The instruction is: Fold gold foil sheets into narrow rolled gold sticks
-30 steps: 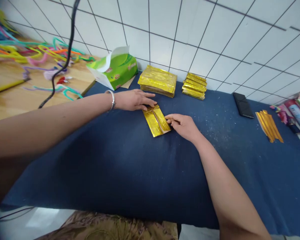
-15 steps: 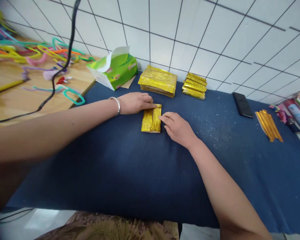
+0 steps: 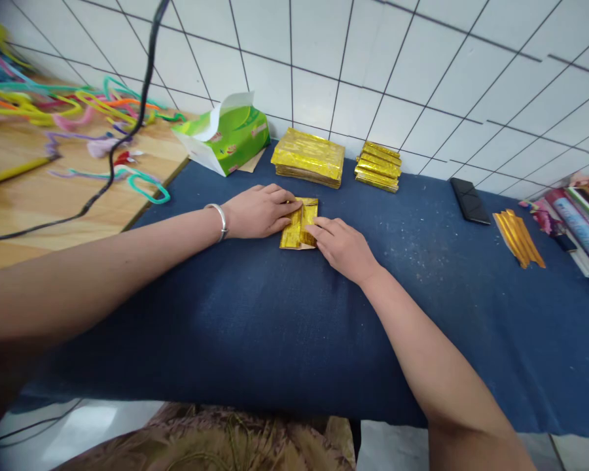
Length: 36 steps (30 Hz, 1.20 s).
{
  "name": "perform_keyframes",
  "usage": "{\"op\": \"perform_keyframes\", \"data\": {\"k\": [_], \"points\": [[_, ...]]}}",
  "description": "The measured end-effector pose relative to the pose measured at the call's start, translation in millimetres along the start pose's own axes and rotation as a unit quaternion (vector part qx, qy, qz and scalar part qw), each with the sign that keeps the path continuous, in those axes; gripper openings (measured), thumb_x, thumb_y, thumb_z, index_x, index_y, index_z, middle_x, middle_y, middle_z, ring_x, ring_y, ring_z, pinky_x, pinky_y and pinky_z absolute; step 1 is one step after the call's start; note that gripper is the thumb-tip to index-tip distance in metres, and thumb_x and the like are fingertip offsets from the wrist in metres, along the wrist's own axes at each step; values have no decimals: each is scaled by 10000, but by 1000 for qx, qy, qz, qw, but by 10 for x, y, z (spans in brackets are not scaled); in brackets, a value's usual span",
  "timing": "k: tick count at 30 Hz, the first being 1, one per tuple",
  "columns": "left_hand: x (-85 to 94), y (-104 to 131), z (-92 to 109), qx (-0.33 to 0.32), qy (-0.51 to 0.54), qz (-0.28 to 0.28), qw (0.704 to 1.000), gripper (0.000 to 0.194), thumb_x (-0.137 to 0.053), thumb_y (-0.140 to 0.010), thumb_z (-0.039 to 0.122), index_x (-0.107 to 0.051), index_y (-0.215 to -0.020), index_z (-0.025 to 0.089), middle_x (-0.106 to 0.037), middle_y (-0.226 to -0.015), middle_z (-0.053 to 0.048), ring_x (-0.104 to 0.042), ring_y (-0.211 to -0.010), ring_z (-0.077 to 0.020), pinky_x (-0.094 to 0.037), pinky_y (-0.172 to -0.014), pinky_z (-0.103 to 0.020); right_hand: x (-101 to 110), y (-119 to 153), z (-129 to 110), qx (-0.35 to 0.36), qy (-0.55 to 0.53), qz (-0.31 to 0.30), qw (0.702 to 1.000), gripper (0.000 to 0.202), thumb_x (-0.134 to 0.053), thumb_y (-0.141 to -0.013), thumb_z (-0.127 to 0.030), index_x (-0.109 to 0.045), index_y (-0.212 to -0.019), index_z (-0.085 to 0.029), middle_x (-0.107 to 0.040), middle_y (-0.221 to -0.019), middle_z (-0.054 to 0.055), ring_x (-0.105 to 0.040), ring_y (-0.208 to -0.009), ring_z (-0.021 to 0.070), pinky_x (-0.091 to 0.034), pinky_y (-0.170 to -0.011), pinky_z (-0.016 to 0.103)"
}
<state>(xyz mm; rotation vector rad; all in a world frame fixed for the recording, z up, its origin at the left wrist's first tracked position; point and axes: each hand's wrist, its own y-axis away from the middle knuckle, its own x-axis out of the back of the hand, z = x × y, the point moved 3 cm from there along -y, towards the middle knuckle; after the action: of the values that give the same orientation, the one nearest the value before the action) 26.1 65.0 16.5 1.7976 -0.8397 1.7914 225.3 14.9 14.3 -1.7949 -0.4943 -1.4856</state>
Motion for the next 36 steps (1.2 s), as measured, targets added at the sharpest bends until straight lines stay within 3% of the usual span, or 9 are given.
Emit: {"op": "perform_keyframes", "data": {"k": [8, 12, 22, 25, 30, 33, 36], "points": [[0, 136, -74, -17, 93, -2, 996, 466, -369, -900, 352, -391, -1324, 160, -453, -1355, -103, -388, -1237, -226, -298, -1008, -357, -31, -3, -22, 23, -13, 18, 999, 312, -377, -915, -177, -597, -1135, -185, -627, -1148, 64, -534, -1048, 185, -433, -925, 372], [-14, 213, -96, -52, 116, -15, 992, 419, -424, -872, 323, -439, -1259, 163, -356, -1432, -122, -285, -1337, -258, -232, -1069, -423, -38, -16, 11, 15, -41, 21, 999, 283, -400, -907, -195, -607, -1099, -185, -645, -1106, 64, -546, -1041, 183, -427, -926, 378], [57, 258, -63, -90, 111, -23, 989, 448, -516, -825, 445, -494, -1229, 251, -217, -1502, -98, -181, -1375, -326, -196, -1062, -515, -76, -57, 80, -16, -117, 39, 992, 213, -486, -891, -244, -647, -1027, -208, -660, -1073, 47, -565, -1005, 171, -436, -910, 375], [124, 274, -27, -111, 91, 10, 990, 443, -548, -800, 484, -557, -1168, 237, -287, -1471, -97, -213, -1354, -336, -185, -1059, -515, -86, -69, 95, -24, -137, 48, 989, 193, -510, -881, -247, -669, -989, -231, -665, -1050, 43, -573, -970, 177, -454, -878, 382], [197, 272, 97, -128, 65, 57, 988, 351, -529, -826, 484, -643, -1003, 205, -576, -1150, -90, -495, -1070, -261, -322, -949, -429, -78, -79, 84, -28, -152, 54, 986, 183, -521, -874, -229, -674, -971, -247, -666, -1017, 29, -573, -935, 174, -460, -857, 382], [176, 277, 148, -118, 82, 50, 988, 253, -475, -883, 370, -639, -974, 199, -623, -955, -59, -544, -897, -191, -388, -817, -328, -87, -69, 79, -28, -152, 57, 986, 174, -525, -873, -232, -665, -976, -240, -668, -1017, 28, -574, -941, 173, -452, -865, 377], [145, 288, 159, -93, 133, 43, 986, 208, -465, -893, 299, -636, -958, 200, -628, -902, -34, -559, -841, -156, -401, -781, -283, -88, -64, 79, -38, -163, 63, 984, 155, -540, -867, -246, -649, -976, -236, -678, -989, 19, -578, -940, 172, -441, -875, 374]]}}
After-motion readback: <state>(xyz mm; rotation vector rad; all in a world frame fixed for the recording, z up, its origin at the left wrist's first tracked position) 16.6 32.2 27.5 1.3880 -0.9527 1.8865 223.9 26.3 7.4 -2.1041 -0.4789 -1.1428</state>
